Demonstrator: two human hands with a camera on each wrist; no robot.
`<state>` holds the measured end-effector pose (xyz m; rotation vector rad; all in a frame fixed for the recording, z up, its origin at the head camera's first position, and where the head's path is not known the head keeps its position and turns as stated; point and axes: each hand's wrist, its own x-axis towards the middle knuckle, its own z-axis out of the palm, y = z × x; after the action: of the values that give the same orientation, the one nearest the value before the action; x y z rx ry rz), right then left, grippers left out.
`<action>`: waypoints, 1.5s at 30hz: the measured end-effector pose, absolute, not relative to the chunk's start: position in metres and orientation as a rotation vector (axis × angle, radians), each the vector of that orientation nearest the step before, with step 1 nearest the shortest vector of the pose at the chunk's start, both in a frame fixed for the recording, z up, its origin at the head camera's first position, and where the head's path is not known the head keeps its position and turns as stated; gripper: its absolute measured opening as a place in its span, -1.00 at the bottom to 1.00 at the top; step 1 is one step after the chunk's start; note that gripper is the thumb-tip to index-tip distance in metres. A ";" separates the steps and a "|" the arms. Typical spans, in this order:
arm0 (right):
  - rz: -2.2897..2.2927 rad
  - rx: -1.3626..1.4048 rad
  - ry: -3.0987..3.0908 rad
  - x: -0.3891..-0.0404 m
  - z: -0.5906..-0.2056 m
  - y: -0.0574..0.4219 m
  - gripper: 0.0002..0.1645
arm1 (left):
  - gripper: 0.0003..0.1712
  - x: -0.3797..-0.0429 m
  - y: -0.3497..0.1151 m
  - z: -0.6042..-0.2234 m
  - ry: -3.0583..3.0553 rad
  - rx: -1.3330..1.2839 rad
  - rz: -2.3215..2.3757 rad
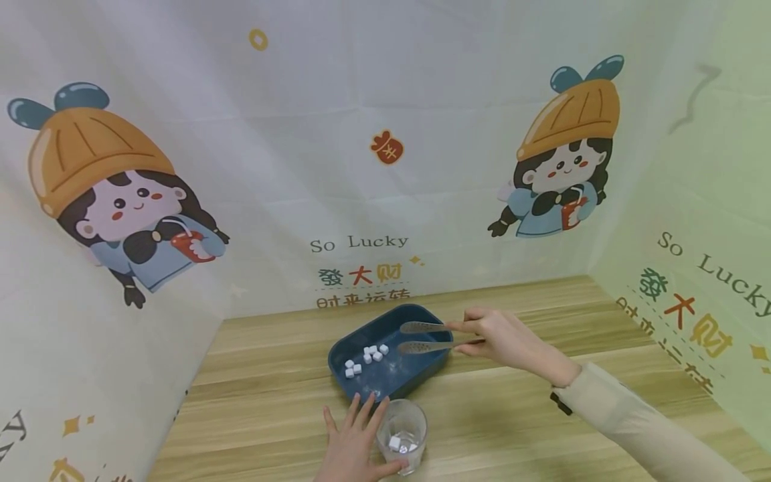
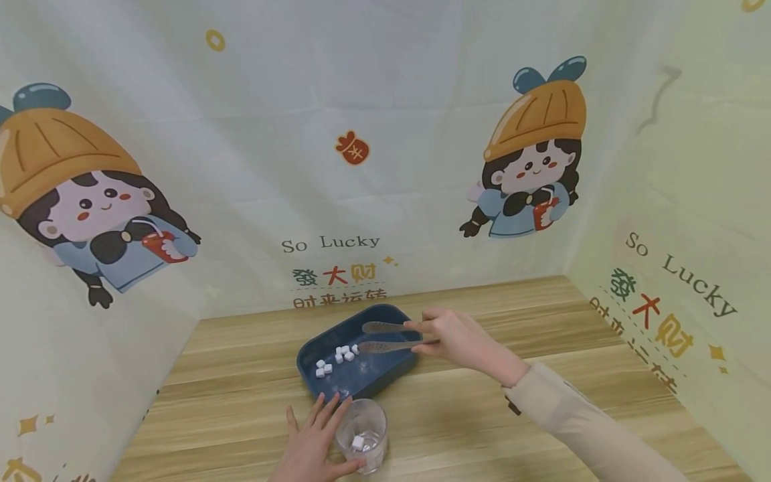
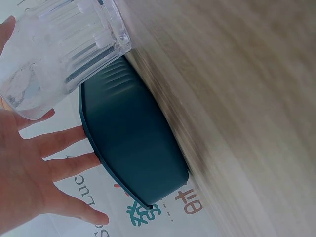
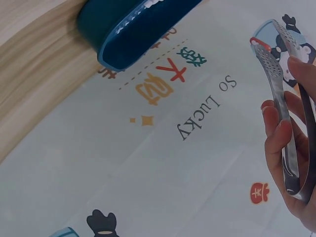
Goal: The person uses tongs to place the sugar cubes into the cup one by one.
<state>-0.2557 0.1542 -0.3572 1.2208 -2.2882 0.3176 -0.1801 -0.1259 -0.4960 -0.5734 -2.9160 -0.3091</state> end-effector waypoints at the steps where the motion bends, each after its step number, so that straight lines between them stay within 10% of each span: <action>1: 0.320 1.216 -2.293 -0.257 -0.358 0.154 -0.59 | 0.11 -0.180 -0.126 -0.496 -2.923 -0.572 -0.310; 45: 0.350 1.073 -2.450 -0.306 -0.397 0.122 -0.58 | 0.11 -0.180 -0.126 -0.492 -2.976 -0.556 -0.341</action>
<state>-0.3061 0.1218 -0.3972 1.0728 -2.4498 0.3503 -0.1803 -0.1265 -0.4918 -0.5559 -2.9765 -0.3410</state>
